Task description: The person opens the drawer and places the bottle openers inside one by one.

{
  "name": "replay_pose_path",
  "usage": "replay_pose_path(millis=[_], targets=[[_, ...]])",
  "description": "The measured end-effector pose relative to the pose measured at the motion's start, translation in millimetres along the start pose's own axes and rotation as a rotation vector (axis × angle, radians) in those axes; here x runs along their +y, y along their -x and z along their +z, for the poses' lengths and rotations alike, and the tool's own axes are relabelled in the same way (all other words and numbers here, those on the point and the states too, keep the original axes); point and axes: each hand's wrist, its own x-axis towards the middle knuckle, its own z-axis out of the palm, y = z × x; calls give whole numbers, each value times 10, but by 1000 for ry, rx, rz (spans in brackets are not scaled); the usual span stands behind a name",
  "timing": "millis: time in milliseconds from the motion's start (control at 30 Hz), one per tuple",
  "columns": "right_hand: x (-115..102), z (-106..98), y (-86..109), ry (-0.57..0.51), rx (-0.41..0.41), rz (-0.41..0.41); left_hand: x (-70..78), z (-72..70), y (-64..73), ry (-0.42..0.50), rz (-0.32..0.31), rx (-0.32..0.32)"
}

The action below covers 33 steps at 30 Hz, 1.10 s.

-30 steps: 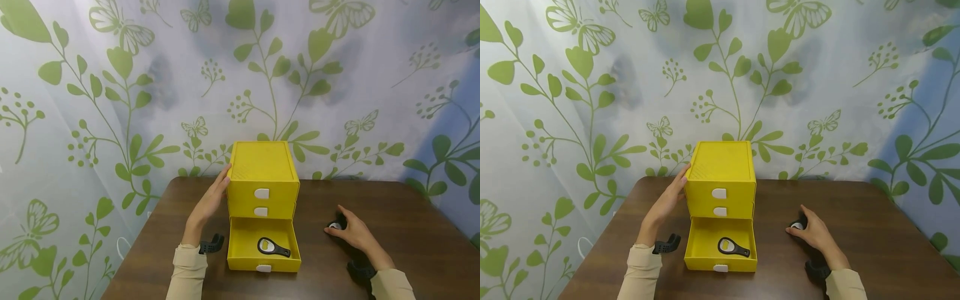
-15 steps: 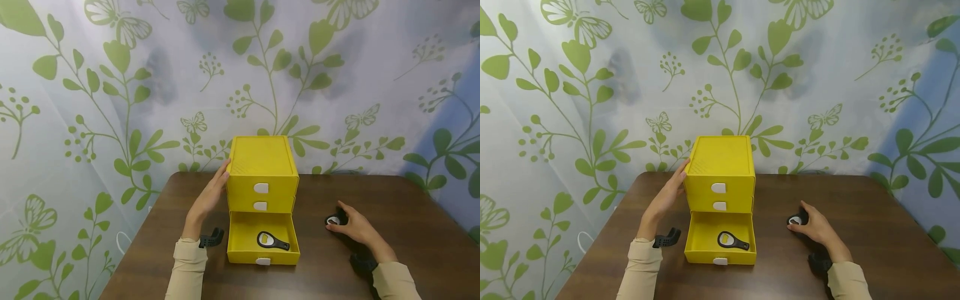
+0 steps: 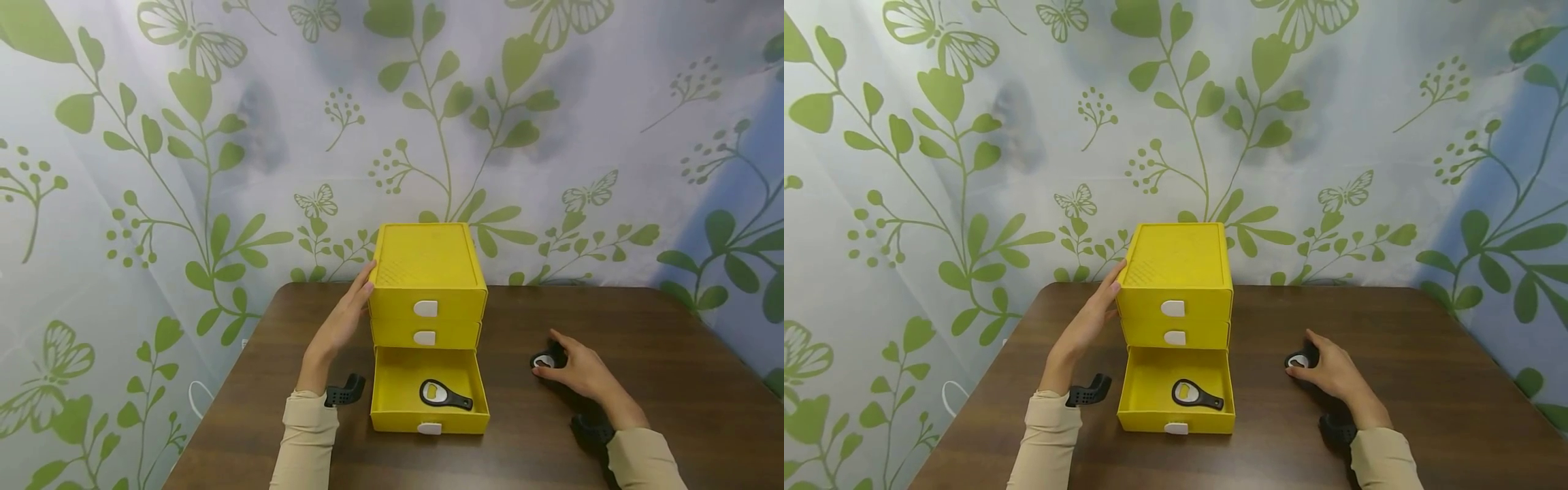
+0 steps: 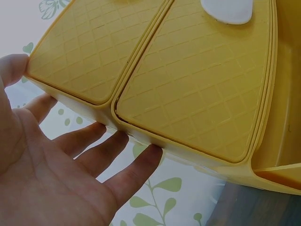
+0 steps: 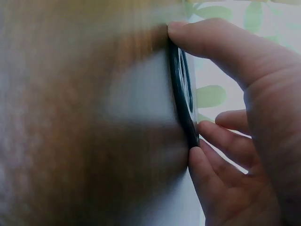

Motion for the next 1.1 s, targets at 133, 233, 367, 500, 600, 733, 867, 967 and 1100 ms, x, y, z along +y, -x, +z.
replay_pose_path(millis=[133, 233, 367, 500, 600, 733, 867, 967, 1100], targets=[[-15, 9, -9, 28, 20, -18, -2, -1, 1, -4, 0, 2], [-14, 17, -14, 44, 39, -32, -7, 1, 9, -6, -2, 4], [-4, 34, -16, 60, 57, -41, -17, 7, 20, -9, -5, 9], [3, 33, -25, 68, 63, -43, -33, 11, 23, -7, -6, 12], [2, 26, -31, 65, 66, -40, -41, 13, 20, -7, -3, 15], [-12, 27, -25, 47, 69, -42, -44, 11, 16, -10, -1, 17], [-27, 23, -23, 36, 68, -43, -30, 11, 16, -6, -3, 11], [-40, 18, -28, 29, 70, -41, -15, 14, 13, -1, 1, 7], [-73, 12, -31, 13, 80, -39, -7, 13, 6, 1, 12, 2]])
